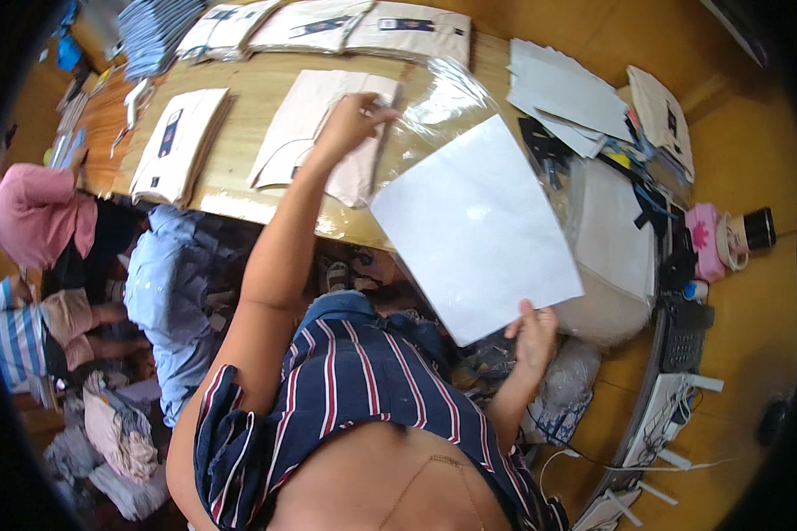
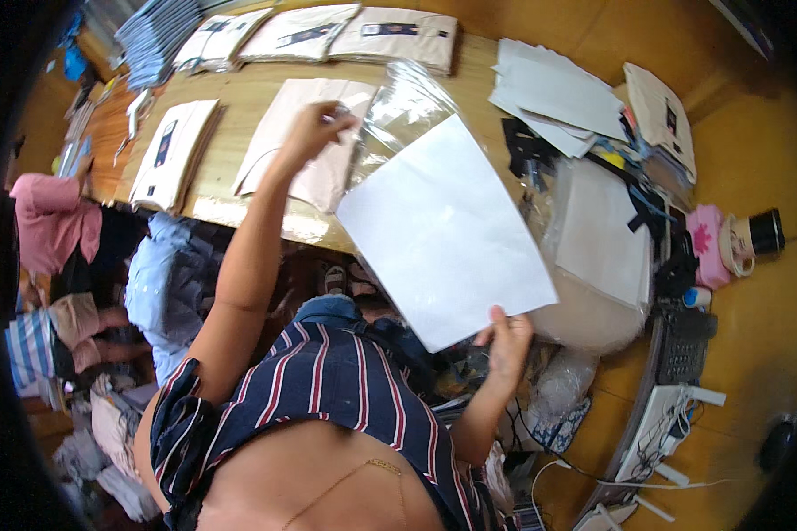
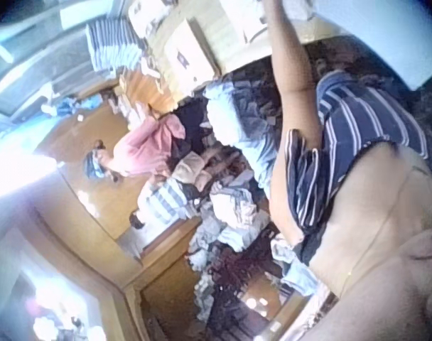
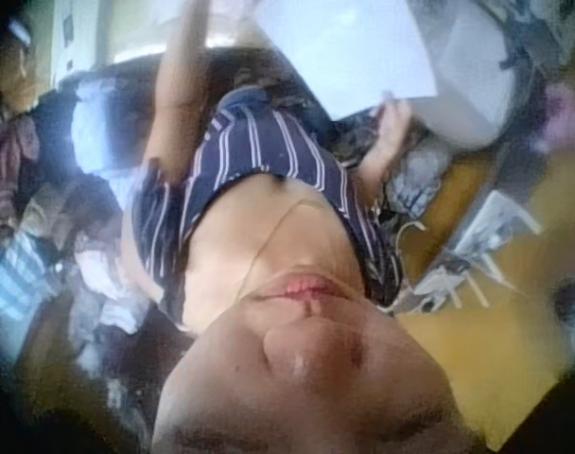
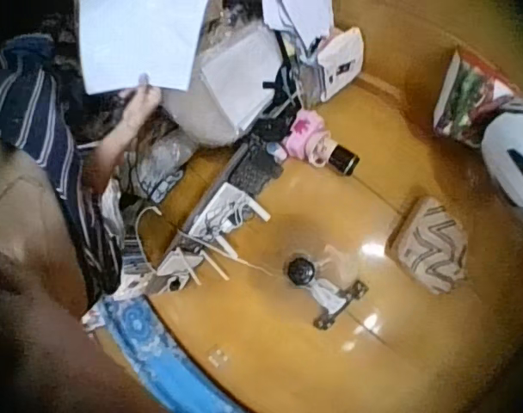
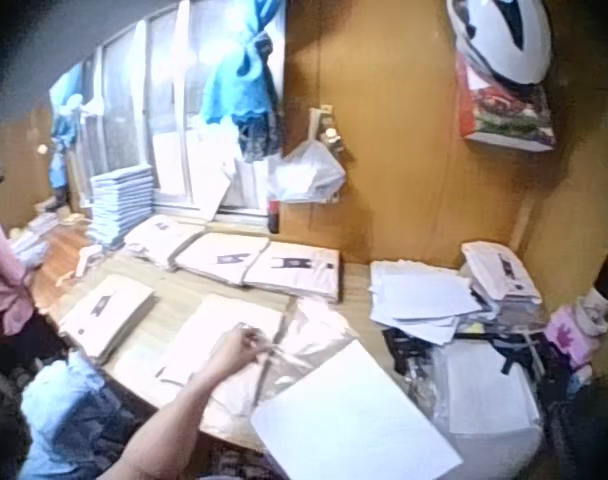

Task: The person places shirts into plastic bags, seals the bags by hand, and records information in a notebook.

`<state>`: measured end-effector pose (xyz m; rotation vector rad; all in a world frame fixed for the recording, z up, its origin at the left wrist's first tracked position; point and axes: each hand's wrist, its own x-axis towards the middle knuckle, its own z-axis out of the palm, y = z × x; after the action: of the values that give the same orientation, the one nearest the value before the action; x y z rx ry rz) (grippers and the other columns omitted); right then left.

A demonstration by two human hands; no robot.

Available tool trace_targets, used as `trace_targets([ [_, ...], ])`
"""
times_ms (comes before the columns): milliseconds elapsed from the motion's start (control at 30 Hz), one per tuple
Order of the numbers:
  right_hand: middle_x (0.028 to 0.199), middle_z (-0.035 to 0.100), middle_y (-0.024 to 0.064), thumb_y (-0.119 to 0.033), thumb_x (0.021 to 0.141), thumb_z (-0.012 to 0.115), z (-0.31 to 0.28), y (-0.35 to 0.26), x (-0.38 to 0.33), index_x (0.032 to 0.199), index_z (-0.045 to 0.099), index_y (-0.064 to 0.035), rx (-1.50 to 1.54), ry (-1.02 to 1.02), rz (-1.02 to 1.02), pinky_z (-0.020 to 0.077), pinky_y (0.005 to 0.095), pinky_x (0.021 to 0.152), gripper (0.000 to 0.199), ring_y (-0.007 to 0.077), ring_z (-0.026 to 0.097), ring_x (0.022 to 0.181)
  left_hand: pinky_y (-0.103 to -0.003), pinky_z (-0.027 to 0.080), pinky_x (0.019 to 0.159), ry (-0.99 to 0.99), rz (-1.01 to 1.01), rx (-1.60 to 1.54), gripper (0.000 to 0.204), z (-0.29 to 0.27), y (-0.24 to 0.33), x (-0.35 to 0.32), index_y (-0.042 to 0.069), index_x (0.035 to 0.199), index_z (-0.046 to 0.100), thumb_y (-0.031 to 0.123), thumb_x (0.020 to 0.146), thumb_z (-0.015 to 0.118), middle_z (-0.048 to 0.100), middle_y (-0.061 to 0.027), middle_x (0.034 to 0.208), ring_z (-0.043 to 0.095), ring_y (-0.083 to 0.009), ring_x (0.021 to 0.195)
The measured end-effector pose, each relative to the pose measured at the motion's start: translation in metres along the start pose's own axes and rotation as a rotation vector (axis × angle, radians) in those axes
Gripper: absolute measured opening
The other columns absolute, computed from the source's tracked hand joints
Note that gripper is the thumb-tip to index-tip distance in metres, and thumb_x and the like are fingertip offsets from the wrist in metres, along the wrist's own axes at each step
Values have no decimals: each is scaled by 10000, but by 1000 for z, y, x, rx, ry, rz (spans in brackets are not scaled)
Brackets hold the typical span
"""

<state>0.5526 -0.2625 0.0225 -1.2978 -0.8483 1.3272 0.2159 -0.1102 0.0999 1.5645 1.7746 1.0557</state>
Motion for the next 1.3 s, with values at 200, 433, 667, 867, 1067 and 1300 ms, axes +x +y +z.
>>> trace_targets([
  [200, 648, 529, 10, -111, 779, 561, -33, -33, 82, 881, 526, -2, 80, 65, -49, 236, 148, 281, 153, 19, 365, 370, -348, 429, 624, 557, -363, 479, 307, -149, -103, -57, 28, 766, 578, 324, 697, 618, 592, -151, 741, 575, -289, 721],
  [433, 787, 539, 57, -220, 766, 601, 69, -61, 160, 1227, 273, -80, 78, 508, -222, 397, 220, 413, 583, 120, 494, 505, -392, 426, 617, 587, -445, 712, 406, -186, -156, -118, 38, 895, 477, 275, 634, 679, 536, -184, 817, 533, -357, 728],
  [667, 628, 550, 102, -167, 783, 532, 316, -19, 50, 1123, 443, -114, -826, -334, -574, 418, 352, 493, 356, 235, 540, 534, -478, 322, 793, 648, -203, 893, 734, -176, -158, -51, 144, 1211, 333, 233, 589, 712, 355, -137, 1139, 396, -306, 1026],
  [867, 520, 552, 114, -219, 815, 504, 407, 16, 69, 1227, 305, -66, -905, -464, -92, 431, 284, 419, 483, 174, 544, 423, -473, 349, 792, 198, 179, 293, 455, -155, -225, 102, 129, 1079, 447, 210, 677, 644, 487, -165, 1054, 468, -322, 978],
  [1067, 631, 575, 172, -209, 853, 458, 392, 38, 85, 1237, 254, -59, -377, -514, 295, 444, 248, 393, 459, 173, 542, 430, -410, 381, 795, -82, -113, 662, 492, -140, -215, 150, 230, 1054, 439, 288, 629, 681, 523, -166, 991, 472, -323, 968],
  [1300, 691, 588, 156, -240, 849, 469, 394, 38, 100, 1082, 423, -1, -258, -629, 439, 470, 237, 441, 336, 180, 576, 509, -360, 400, 734, -188, 114, 382, 349, -161, -232, 163, 131, 984, 477, 50, 663, 587, 564, -146, 914, 519, -282, 886],
])
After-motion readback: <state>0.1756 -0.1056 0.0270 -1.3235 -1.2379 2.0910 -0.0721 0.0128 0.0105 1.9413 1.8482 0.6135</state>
